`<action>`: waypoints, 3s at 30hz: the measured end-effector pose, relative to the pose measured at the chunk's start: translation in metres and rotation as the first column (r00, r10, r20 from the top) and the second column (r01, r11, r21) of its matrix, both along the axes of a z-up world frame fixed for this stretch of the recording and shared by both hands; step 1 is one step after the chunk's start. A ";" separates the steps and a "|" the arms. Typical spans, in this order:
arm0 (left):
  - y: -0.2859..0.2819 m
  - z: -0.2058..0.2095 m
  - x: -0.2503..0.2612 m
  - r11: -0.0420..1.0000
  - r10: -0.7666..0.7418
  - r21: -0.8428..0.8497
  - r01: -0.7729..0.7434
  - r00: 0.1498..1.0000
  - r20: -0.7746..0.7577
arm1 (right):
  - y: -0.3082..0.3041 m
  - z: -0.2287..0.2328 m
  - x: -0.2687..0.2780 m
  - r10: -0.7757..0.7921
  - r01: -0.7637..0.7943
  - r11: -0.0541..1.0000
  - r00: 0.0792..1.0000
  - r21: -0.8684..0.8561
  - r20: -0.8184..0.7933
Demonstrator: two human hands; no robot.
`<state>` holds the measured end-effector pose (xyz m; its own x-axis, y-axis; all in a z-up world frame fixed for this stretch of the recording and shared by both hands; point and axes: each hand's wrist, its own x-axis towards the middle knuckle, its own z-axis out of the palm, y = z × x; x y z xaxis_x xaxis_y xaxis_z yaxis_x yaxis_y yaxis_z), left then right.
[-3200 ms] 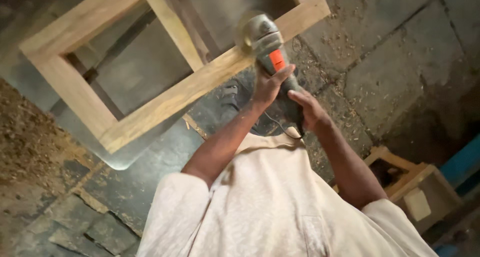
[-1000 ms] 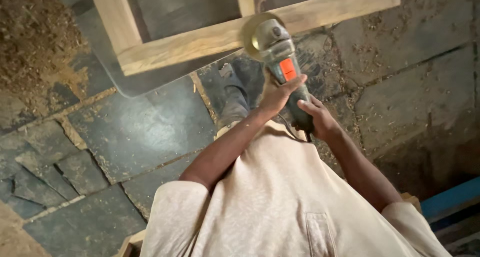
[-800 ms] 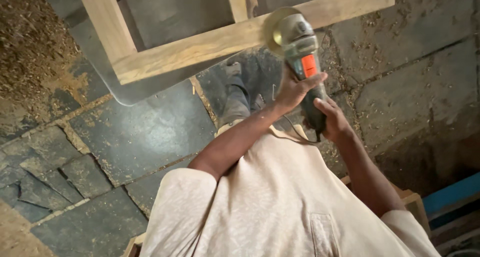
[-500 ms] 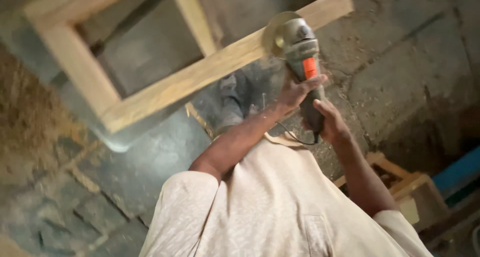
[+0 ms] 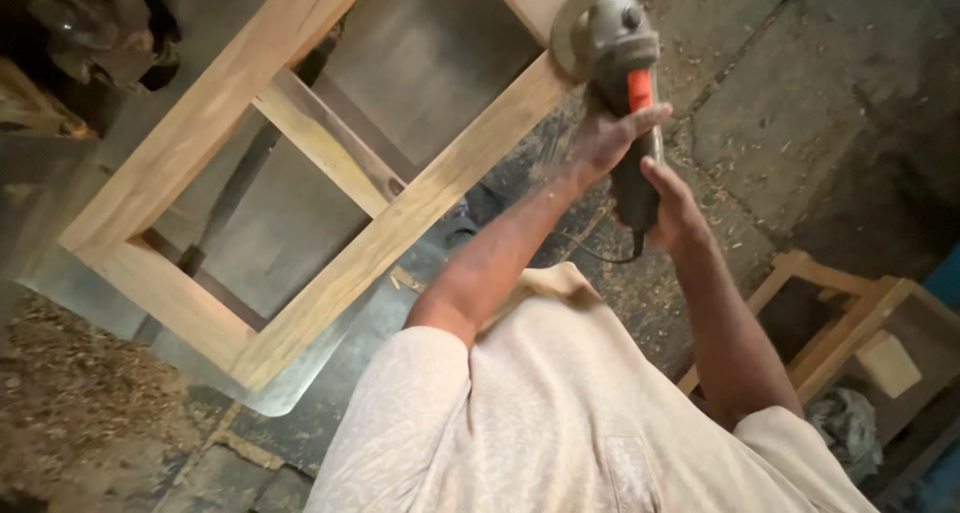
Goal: The person uses an angle grinder with a sanding disc to smooth the surface of a rectangular wooden frame. They systematically move the tool along the edges and flat surfaces of the frame, occasionally pausing to wipe away dust with their hand.
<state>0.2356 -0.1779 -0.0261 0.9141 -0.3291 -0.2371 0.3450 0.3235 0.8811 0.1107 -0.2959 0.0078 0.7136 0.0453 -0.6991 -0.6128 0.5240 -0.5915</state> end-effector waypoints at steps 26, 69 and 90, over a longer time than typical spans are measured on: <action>0.126 0.039 -0.077 0.967 0.250 -0.027 -0.255 0.961 -0.116 | 0.105 0.029 -0.020 0.274 -0.278 0.956 0.960 0.094 0.048; 0.346 0.035 -0.253 0.555 0.828 0.085 -0.828 0.538 -0.158 | 0.303 0.015 -0.079 0.892 -0.889 0.442 0.449 0.122 0.041; 0.309 0.050 -0.273 0.492 0.850 0.038 -0.870 0.470 -0.239 | 0.275 0.038 -0.058 0.946 -0.949 0.314 0.315 -0.025 -0.074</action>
